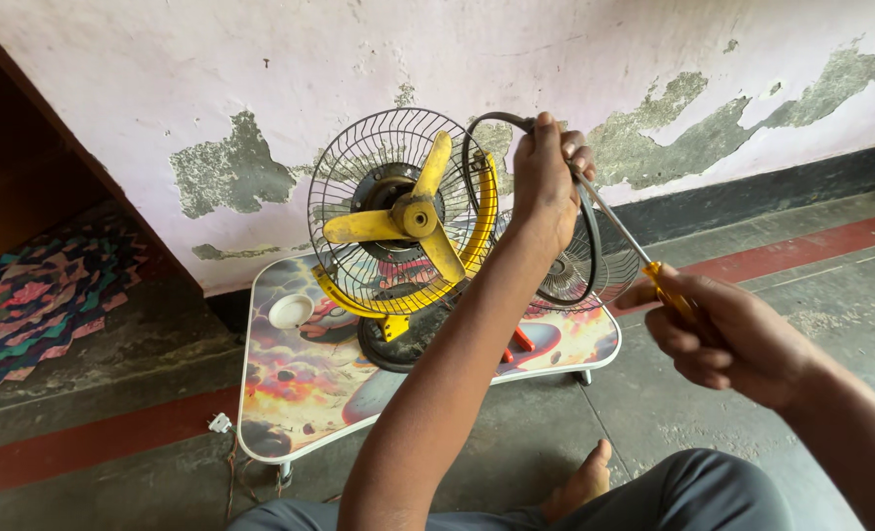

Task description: The person uses a screwdriver to adjust a rubber grommet on a metal fan cage, then places the cage onto the fan blades and secures it by hand.

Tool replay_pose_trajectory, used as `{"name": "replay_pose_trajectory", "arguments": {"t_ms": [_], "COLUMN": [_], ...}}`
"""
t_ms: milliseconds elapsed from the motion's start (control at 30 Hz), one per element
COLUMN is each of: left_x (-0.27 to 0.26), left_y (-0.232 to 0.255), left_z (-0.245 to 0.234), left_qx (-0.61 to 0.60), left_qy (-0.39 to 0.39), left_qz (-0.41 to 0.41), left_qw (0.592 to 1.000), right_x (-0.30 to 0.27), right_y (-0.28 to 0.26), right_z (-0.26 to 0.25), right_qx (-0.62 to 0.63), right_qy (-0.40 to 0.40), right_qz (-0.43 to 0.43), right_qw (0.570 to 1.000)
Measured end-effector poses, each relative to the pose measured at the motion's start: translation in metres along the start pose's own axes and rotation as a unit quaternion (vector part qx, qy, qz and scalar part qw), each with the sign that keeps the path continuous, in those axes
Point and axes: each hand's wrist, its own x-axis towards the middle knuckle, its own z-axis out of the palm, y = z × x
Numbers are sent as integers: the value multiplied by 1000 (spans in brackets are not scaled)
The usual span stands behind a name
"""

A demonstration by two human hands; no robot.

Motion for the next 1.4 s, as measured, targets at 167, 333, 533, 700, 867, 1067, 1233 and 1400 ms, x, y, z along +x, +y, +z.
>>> {"name": "replay_pose_trajectory", "arguments": {"t_ms": [167, 333, 533, 700, 867, 1067, 1233, 1400], "left_x": [-5, -11, -18, -15, -13, -16, -12, -15], "left_y": [-10, -8, -7, -5, 0, 0, -2, -1], "left_z": [-1, -1, 0, 5, 5, 11, 2, -4], "left_qx": [-17, -16, -39, -50, -50, -15, -2, -18], "left_qy": [-4, 6, 30, 40, 23, 25, 52, 33], "left_qz": [-11, -5, -8, 8, 31, 31, 6, 1], "left_qw": [1000, 1000, 999, 998, 998, 999, 999, 999], "right_x": [-1, -2, -13, -14, -1, 7, 9, 2], "right_y": [6, -9, -15, -1, 0, 7, 0, -2], "right_z": [-8, 3, 33, 52, 11, -23, -7, 11], "right_qx": [6, -317, -717, -768, -265, 164, -106, -563], "right_qy": [83, 209, 299, 364, 205, -101, 160, 281], "right_qz": [-1, -34, -152, -194, -114, -30, -21, -181], "right_qw": [997, 925, 611, 490, 935, 981, 981, 756]}}
